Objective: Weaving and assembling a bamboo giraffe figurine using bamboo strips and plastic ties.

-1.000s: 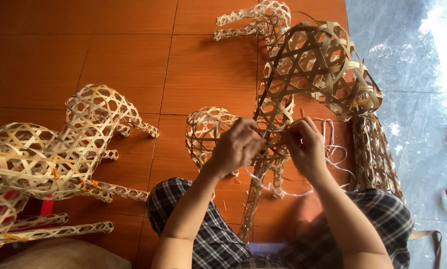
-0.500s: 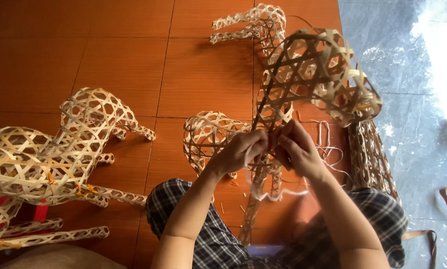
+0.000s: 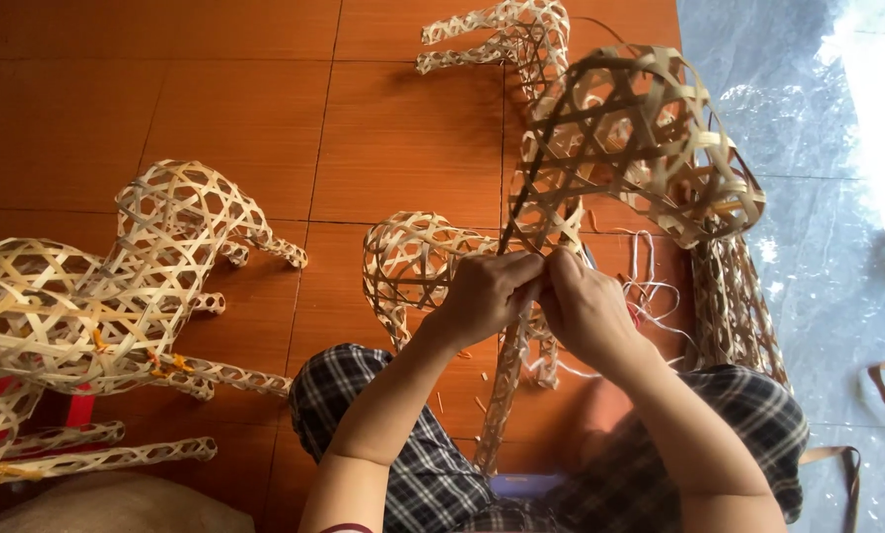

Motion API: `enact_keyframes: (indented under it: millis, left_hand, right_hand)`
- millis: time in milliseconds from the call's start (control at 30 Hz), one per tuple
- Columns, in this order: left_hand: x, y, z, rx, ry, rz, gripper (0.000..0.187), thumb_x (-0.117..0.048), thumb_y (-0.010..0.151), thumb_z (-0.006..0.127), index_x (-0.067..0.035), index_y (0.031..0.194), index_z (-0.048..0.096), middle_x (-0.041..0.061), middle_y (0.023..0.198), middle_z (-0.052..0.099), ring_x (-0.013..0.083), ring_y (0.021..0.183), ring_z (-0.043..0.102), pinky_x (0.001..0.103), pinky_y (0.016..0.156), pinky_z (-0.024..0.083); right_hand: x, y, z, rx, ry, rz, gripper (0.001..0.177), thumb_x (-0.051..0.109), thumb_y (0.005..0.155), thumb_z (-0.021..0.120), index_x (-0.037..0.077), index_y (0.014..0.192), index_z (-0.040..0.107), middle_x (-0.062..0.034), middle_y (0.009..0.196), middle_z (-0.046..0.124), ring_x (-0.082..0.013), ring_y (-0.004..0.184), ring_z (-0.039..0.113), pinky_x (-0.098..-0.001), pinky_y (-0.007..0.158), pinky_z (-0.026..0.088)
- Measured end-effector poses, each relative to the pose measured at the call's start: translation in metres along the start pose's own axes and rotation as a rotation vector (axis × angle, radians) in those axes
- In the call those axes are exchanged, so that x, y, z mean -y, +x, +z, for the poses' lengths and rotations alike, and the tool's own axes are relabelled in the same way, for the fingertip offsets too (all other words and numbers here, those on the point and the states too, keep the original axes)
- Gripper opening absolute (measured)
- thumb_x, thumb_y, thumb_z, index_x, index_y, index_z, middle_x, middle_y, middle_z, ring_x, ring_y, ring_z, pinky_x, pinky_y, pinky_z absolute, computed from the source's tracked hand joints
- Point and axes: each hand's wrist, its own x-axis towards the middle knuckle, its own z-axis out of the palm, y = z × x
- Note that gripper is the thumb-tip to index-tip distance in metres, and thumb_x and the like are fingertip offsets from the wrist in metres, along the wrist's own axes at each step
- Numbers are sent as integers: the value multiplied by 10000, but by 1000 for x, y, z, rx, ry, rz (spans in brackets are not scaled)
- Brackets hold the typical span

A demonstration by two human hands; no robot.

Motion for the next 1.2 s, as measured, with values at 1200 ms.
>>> enact_keyframes:
  millis: [1200]
  left_hand:
    - [-6,-7,8,-228,-179,-127,384,35,992,701,-89,1332,572,52,975,750,143,837,750,225,669,655]
  right_hand:
    - [-8,0,19,-432,29,-316,149,17,869,801,-36,1003,759,-90,826,661,-177,662,562,-316,534,415]
